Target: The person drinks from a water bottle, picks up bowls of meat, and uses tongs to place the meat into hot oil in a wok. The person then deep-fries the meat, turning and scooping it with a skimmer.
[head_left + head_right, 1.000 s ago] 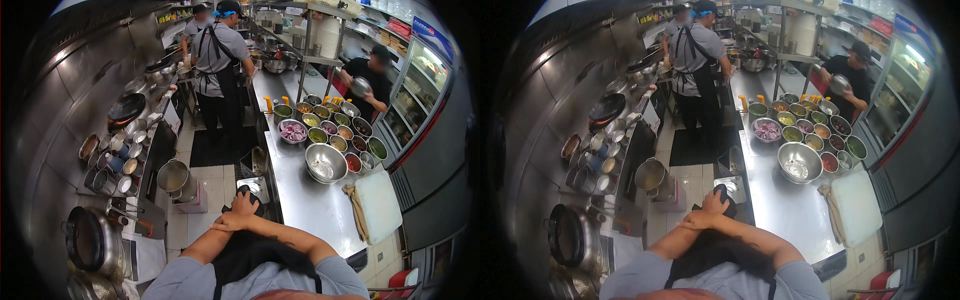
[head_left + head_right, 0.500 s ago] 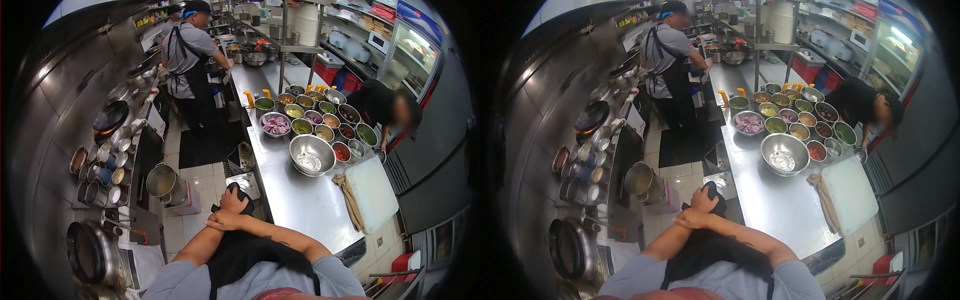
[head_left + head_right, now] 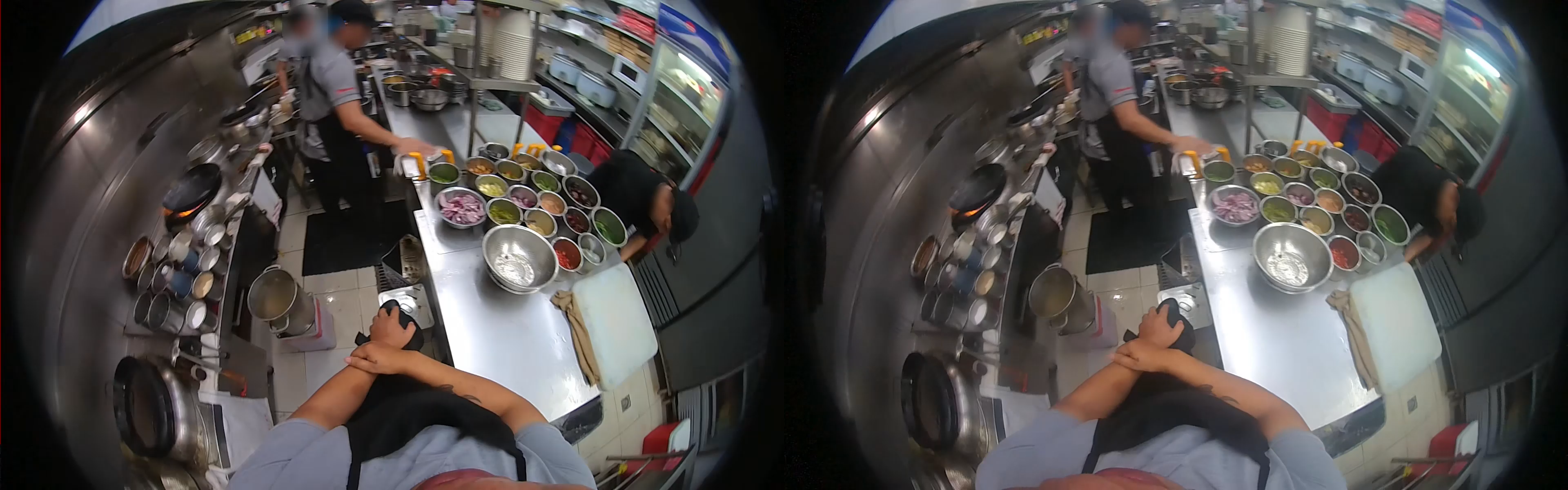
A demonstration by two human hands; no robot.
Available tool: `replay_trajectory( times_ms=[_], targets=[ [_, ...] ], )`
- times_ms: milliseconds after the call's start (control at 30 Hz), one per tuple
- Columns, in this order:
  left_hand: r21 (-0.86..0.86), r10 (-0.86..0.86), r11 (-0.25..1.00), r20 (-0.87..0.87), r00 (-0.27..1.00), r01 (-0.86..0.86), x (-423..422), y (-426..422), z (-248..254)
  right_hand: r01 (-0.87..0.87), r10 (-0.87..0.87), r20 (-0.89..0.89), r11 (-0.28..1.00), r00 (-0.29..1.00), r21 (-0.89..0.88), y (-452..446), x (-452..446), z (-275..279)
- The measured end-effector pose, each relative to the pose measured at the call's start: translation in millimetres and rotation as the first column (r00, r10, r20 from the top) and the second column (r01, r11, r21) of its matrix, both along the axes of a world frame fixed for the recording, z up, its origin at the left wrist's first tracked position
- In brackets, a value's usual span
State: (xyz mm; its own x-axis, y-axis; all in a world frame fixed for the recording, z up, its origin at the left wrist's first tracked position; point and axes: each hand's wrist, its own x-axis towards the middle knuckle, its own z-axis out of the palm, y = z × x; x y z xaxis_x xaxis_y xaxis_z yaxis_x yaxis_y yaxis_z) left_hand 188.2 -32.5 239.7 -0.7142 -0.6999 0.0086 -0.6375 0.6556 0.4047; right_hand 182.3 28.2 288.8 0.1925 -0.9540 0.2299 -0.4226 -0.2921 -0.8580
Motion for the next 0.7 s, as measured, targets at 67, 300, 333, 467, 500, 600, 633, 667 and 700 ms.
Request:
replay_trajectory(
  times_ms=[67,300,333,467,500,600,633,667,700],
  targets=[
    [-0.068,-0.01,0.998,-0.03,0.999,0.008,0.1,-1.7,-4.5,-0.001,0.001,-0.003,1.0,1.0,0.018,0.9,-0.5,-3.2],
    [0.016,0.003,1.0,0.026,1.0,-0.003,0.4,-3.3,-0.2,-0.025,0.026,-0.02,0.999,0.999,0.023,1.6,-3.5,13.4],
    [0.022,-0.002,1.0,0.024,1.0,0.001,1.1,-3.8,0.4,-0.031,0.032,-0.024,0.999,0.999,0.018,0.2,-3.6,9.4],
    [0.011,-0.019,1.0,-0.014,1.0,0.019,3.8,-5.2,-0.3,-0.012,0.012,0.001,0.999,1.0,-0.044,-1.8,-0.7,-1.0],
    [0.002,-0.019,1.0,-0.03,0.999,0.019,4.8,-5.1,-0.9,-0.013,0.013,-0.006,0.999,1.0,-0.037,-1.7,0.0,-0.8],
    [0.014,-0.013,1.0,-0.023,1.0,0.013,5.0,-5.2,-3.0,-0.015,0.015,-0.028,1.0,1.0,-0.001,-1.1,-0.6,5.0],
    [0.01,-0.009,1.0,-0.024,1.0,0.009,5.3,-5.2,-3.7,-0.015,0.016,-0.034,1.0,0.999,0.022,-1.2,-0.9,7.9],
    [0.006,-0.007,1.0,-0.026,1.0,0.007,5.4,-5.3,-4.0,-0.013,0.015,-0.041,0.999,0.999,0.044,-1.4,-0.9,9.3],
    [0.001,-0.007,1.0,-0.027,1.0,0.007,5.4,-5.1,-4.2,-0.017,0.018,-0.03,1.0,0.999,0.019,-1.2,-0.5,8.1]
  ],
)
